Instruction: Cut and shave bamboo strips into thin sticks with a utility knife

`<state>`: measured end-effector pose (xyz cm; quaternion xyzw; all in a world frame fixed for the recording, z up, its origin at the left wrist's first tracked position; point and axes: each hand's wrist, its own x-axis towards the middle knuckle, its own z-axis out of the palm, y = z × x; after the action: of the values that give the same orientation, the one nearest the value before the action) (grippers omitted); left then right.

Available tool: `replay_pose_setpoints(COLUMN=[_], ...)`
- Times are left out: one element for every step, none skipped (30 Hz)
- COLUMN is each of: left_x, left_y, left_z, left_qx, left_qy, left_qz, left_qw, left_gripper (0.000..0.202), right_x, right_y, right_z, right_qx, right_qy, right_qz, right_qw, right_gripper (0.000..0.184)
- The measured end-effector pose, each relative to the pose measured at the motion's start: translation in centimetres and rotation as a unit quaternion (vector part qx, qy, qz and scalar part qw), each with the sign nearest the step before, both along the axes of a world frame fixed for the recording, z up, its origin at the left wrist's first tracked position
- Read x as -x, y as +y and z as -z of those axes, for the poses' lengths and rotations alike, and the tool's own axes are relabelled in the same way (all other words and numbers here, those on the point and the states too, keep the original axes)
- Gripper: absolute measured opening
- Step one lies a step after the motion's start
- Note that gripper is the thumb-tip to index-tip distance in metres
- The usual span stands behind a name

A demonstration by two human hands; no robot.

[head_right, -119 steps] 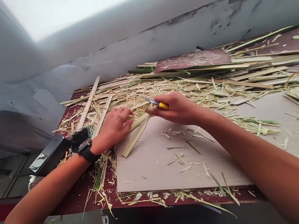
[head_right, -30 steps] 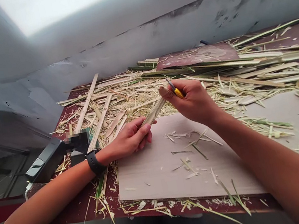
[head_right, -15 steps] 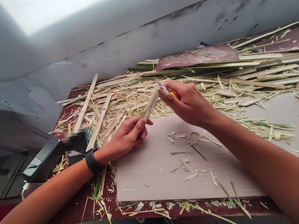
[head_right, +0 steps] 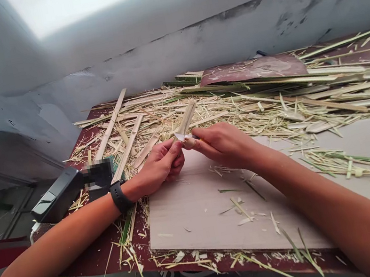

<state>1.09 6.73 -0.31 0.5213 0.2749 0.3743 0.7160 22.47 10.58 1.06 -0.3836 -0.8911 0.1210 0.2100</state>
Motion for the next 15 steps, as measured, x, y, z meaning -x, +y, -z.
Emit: replay_pose_setpoints(left_x=[-0.03,-0.07,-0.11,-0.15,-0.18,-0.2,-0.22,-0.22,-0.21,-0.19,-0.17,-0.15,-0.12,-0.1,-0.07], left_y=[-0.02,-0.04,-0.06,-0.08,-0.09,-0.09,-0.07,-0.04,-0.01,0.03,0.06,0.09,0.1,0.1,0.1], left_z=[0.03,0.06,0.08,0.11,0.14,0.19,0.24,0.3,0.36,0.41,0.45,0.47,0.47,0.46,0.43], left_qx=[0.003,0.004,0.004,0.002,-0.002,-0.006,-0.011,-0.016,-0.021,-0.026,-0.029,-0.031,-0.033,-0.034,-0.035], left_qy=[-0.003,-0.004,-0.003,-0.002,-0.002,-0.003,-0.006,-0.008,-0.01,-0.011,-0.01,-0.008,-0.005,-0.003,-0.001], left_qz=[-0.004,-0.009,-0.013,-0.018,-0.021,-0.024,-0.024,-0.025,-0.024,-0.023,-0.023,-0.022,-0.022,-0.02,-0.017], left_qw=[1.0,1.0,1.0,1.0,1.0,1.0,1.0,1.0,0.999,0.999,0.999,0.999,0.999,0.999,0.999], left_gripper=[0.032,0.032,0.031,0.031,0.03,0.03,0.029,0.028,0.026,0.025,0.024,0.023,0.023,0.023,0.023], right_x=[-0.07,-0.16,-0.23,-0.27,-0.29,-0.28,-0.25,-0.21,-0.18,-0.16,-0.16,-0.18,-0.23,-0.29,-0.36], right_y=[0.07,0.13,0.17,0.19,0.2,0.2,0.2,0.19,0.19,0.2,0.22,0.25,0.28,0.33,0.38], right_z=[0.14,0.24,0.31,0.36,0.39,0.42,0.46,0.5,0.55,0.61,0.67,0.73,0.78,0.82,0.83], right_qx=[-0.005,-0.011,-0.017,-0.022,-0.026,-0.03,-0.032,-0.033,-0.033,-0.033,-0.032,-0.032,-0.032,-0.033,-0.035], right_qy=[-0.005,-0.009,-0.01,-0.01,-0.008,-0.005,-0.003,-0.001,0.0,0.0,-0.001,-0.001,-0.001,-0.001,0.001], right_qz=[0.006,0.012,0.016,0.019,0.023,0.027,0.029,0.03,0.029,0.027,0.026,0.025,0.025,0.025,0.022], right_qw=[1.0,1.0,1.0,1.0,0.999,0.999,0.999,0.999,0.999,0.999,0.999,0.999,0.999,0.999,0.999], right_gripper=[0.069,0.068,0.068,0.067,0.066,0.064,0.063,0.061,0.06,0.059,0.059,0.058,0.058,0.058,0.058])
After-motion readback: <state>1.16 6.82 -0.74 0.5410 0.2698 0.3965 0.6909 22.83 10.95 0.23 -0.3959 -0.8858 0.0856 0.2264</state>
